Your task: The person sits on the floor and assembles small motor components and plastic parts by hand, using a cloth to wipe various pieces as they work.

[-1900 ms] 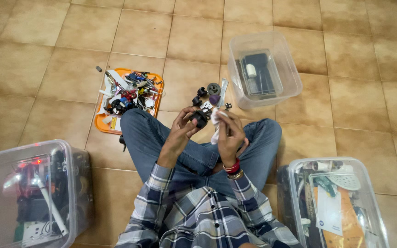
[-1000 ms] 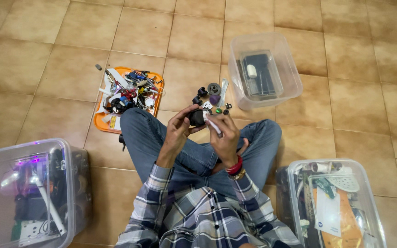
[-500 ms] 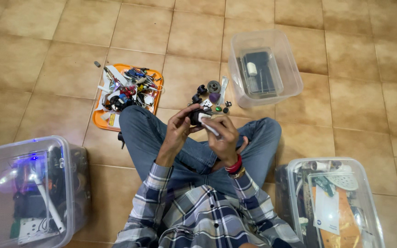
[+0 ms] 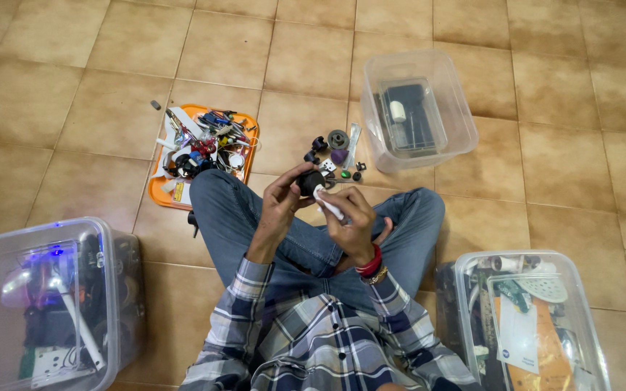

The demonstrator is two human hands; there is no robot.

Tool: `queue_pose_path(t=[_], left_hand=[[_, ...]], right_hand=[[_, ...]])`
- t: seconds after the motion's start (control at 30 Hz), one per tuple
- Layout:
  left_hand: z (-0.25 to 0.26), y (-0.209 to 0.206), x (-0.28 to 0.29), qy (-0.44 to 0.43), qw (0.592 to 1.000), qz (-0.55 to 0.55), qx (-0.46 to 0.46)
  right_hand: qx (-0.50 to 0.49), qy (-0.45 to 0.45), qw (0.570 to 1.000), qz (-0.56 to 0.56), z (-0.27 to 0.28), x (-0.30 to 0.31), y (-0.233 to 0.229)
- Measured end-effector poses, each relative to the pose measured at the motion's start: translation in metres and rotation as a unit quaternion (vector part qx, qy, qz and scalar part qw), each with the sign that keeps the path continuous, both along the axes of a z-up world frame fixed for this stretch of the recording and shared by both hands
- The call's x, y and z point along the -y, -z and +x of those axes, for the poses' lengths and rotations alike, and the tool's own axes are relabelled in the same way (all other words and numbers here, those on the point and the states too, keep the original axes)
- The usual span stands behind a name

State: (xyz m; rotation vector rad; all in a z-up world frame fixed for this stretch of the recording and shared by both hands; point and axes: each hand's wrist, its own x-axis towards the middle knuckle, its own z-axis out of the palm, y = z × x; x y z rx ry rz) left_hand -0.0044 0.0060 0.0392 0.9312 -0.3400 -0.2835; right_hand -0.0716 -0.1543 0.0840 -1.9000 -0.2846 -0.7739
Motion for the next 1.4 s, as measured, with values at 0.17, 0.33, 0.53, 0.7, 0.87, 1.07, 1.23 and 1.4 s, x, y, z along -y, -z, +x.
queue_pose_path(t=[0.17, 0.33, 0.53, 0.7, 0.87, 1.07, 1.23, 1.4], left_hand=[[-0.001, -0.001, 0.004, 0.007, 0.999, 0.022, 0.037], [-0.001, -0.01, 0.0, 0.005, 0.999, 0.007, 0.031], [0.0, -0.011, 0.002, 0.004, 0.999, 0.034, 0.034], [-0.001, -0.009, 0.003, -0.001, 0.999, 0.029, 0.045], [0.001, -0.008, 0.002, -0.009, 1.0, 0.024, 0.012], [0.001, -0.007, 0.006, -0.008, 0.999, 0.03, 0.03], [0.006, 0.009, 0.008, -0.039, 0.998, 0.032, 0.025], [0.012, 0.024, 0.018, -0.037, 0.998, 0.016, 0.04]], right_hand=[[-0.008, 0.037, 0.999, -0.019, 0.022, 0.005, -0.002], [-0.039, 0.042, 0.998, 0.032, 0.015, 0.004, -0.01], [-0.002, 0.006, 0.999, 0.036, 0.008, -0.002, -0.015], [-0.043, 0.046, 0.997, 0.04, 0.029, 0.004, -0.013], [-0.018, 0.058, 0.998, 0.024, 0.016, -0.001, -0.003], [-0.013, 0.036, 0.999, 0.02, 0.019, -0.001, -0.009], [-0.096, 0.025, 0.985, 0.144, 0.034, 0.004, 0.006], [-0.063, 0.028, 0.977, 0.202, 0.031, 0.001, 0.041]])
